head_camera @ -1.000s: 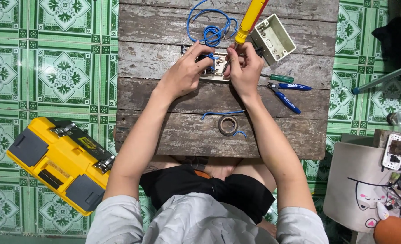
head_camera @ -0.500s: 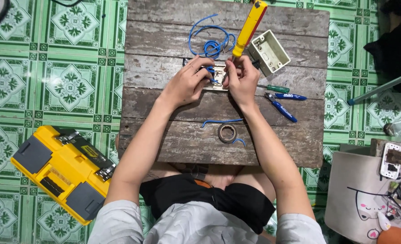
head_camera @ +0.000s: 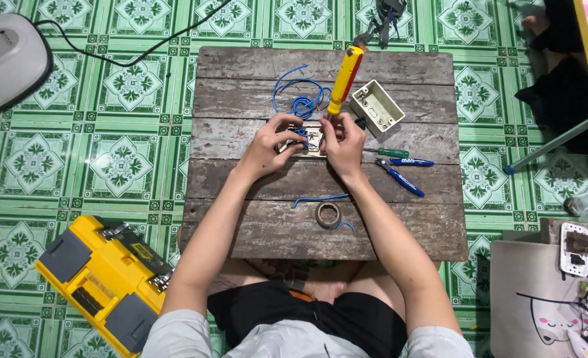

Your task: Installing and securing internal electrical wiring into a small component box using a screwdriver and pliers.

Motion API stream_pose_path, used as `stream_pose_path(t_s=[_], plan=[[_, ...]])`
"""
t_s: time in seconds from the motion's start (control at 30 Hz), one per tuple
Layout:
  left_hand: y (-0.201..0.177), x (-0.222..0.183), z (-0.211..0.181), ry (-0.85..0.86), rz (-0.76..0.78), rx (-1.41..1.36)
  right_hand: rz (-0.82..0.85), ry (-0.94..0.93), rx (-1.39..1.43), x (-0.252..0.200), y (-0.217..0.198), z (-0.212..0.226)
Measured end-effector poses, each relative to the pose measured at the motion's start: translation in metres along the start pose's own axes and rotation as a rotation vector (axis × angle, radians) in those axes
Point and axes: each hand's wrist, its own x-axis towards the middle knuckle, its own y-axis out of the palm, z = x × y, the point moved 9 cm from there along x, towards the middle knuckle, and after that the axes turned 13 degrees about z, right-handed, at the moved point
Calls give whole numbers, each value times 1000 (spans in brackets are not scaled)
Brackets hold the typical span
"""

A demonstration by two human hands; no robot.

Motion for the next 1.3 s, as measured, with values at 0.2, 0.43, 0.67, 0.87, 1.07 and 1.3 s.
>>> stream_pose_path(t_s=[0.2,0.43,0.67,0.87,1.07,1.3], plan=[[0,-4,4,-27,-10,38,-155,-45,-30,-2,-22,19],[4,-5,11,2,69,51,-135,-94,16,5,-35,33],[9,-10,16,38,51,80,-60,-40,-104,-2,-42,28],[10,-12,18,48,30,125,-100,1,-345,-7,-65,53],[12,-14,17,78,48,194,181,89,-919,-28,-100,63],[8,-10,14,85,51,190,397,-21,-1420,-46,-116,43]])
